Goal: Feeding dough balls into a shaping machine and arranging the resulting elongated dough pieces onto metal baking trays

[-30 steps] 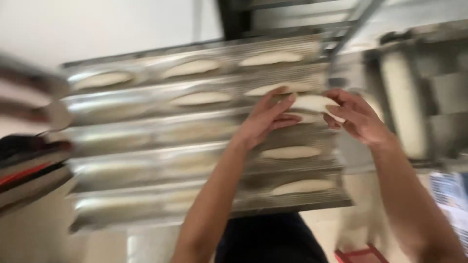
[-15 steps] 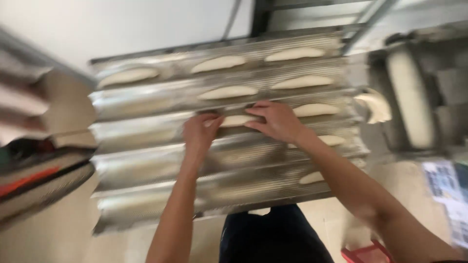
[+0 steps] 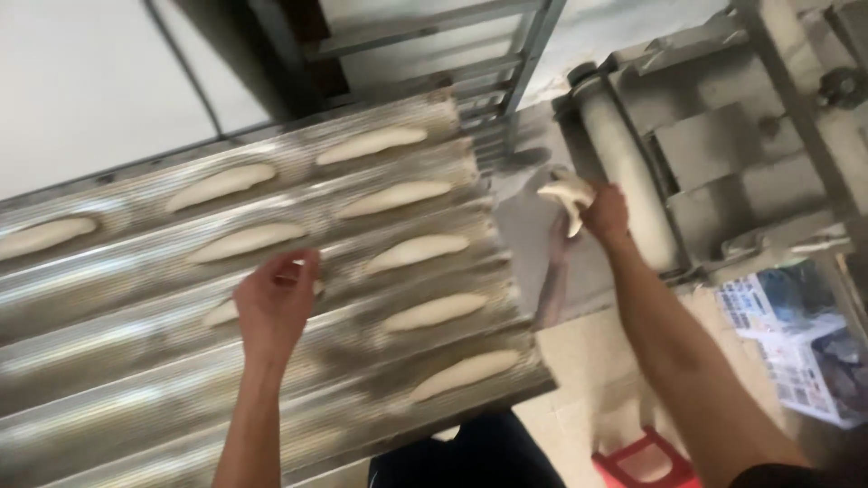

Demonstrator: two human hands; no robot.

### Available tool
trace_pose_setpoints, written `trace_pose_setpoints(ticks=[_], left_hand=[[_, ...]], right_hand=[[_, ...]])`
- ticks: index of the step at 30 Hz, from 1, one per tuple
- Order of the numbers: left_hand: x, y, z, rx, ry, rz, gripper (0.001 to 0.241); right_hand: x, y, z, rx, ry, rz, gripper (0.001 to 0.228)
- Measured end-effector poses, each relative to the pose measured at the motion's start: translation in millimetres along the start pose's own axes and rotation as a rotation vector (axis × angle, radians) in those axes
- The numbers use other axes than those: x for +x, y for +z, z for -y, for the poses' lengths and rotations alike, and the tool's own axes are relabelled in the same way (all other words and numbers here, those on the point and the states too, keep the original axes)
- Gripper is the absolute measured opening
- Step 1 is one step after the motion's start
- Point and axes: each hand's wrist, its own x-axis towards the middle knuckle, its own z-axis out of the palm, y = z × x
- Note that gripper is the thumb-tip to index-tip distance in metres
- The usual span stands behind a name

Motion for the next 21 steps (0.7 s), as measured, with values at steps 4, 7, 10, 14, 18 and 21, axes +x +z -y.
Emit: trace_pose_setpoints(ticks=[4, 7, 10, 14, 18, 21], left_hand=[[-14.0, 54.6, -49.3, -0.136, 0.005, 0.098, 0.025], [-25.3, 70.0, -82.2, -0.198, 0.009, 0.151, 0.025], [-30.4, 84.2, -94.0, -0.231, 0.044, 0.215, 0.027], [-34.1, 94.9, -90.0, -0.318, 0.114, 0.257, 0.031], [-43.0, 125.4, -66.2, -0.45, 0.197, 0.309, 0.035], [-63.5, 88.3, -67.2, -0.988, -0.139, 0.557, 0.076]], right_hand=[[-13.1, 2.1, 9.3, -0.003, -0.123, 0.045, 0.042], [-21.3, -2.3, 18.3, 0.012, -0.131, 0.072, 0.042], [-14.1, -9.1, 16.2, 0.071, -0.152, 0.105, 0.042], [-8.8, -45.7, 41.6, 0.271, -0.132, 0.023, 0.036], [-66.3, -129.1, 101.7, 1.024, -0.23, 0.166, 0.032], [-165.7, -215.3, 202.0, 1.346, -0.162, 0.54, 0.031]])
